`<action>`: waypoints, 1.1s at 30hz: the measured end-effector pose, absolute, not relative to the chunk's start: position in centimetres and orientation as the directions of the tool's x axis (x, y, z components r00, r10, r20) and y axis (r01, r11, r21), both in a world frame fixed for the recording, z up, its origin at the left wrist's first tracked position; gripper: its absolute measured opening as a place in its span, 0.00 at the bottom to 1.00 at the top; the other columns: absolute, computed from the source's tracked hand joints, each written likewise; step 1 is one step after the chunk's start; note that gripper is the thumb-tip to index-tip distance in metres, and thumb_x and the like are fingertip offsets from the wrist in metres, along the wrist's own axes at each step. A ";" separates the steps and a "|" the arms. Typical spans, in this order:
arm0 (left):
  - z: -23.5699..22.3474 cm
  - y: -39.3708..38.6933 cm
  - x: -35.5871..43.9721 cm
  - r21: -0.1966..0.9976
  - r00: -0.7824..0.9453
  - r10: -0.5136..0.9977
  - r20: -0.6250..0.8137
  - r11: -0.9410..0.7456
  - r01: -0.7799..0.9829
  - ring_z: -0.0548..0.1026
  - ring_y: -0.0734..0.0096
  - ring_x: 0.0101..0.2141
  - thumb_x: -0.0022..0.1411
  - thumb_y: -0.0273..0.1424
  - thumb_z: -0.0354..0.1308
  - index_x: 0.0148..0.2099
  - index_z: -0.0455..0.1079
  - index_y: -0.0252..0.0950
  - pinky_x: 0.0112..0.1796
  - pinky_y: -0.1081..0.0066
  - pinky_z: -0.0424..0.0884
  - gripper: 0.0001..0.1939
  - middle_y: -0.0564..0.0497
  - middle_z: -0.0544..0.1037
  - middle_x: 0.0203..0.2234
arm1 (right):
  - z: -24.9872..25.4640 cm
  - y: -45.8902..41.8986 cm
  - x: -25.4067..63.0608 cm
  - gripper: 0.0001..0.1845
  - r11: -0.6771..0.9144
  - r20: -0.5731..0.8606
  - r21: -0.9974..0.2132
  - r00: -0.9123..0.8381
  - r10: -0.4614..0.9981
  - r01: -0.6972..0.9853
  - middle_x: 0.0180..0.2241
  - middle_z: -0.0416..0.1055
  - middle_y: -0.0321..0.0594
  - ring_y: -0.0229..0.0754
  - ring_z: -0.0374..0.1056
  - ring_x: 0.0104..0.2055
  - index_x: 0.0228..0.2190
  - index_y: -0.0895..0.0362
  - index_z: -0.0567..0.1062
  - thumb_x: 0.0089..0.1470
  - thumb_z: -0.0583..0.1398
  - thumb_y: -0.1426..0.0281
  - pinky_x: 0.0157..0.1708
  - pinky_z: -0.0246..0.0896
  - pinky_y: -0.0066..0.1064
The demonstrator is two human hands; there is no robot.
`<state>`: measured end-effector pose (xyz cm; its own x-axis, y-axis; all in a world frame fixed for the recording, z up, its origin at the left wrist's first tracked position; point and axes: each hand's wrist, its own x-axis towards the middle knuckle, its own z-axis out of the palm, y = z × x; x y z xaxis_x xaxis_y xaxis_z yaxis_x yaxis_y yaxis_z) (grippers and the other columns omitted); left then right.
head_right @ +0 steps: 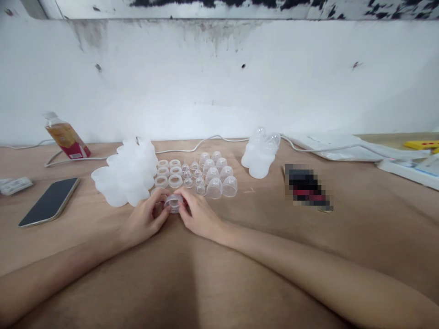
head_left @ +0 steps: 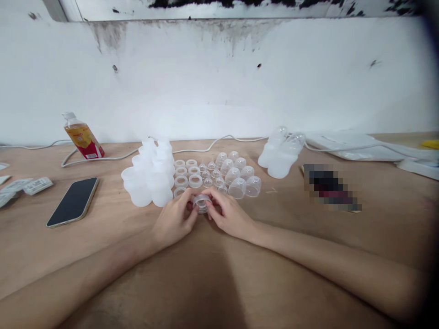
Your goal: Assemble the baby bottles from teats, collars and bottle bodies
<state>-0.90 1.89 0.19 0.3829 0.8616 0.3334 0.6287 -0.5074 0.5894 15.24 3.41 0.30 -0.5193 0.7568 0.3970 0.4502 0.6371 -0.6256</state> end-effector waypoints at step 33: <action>-0.2 2.2 -0.8 0.566 0.355 0.880 0.316 -0.475 0.674 0.62 0.75 0.21 0.52 0.26 0.46 0.40 0.57 0.38 0.23 0.75 0.58 0.10 0.57 0.64 0.20 | 0.2 3.3 14.9 0.11 0.611 0.364 -0.633 -0.514 0.777 0.475 0.23 0.62 0.32 0.32 0.57 0.23 0.35 0.57 0.61 0.46 0.52 0.77 0.25 0.53 0.25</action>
<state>-0.81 2.22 -0.22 0.3548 0.8800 0.3159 0.6740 -0.4748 0.5659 14.95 3.33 0.23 -0.5137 0.7769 0.3640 0.4751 0.6109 -0.6333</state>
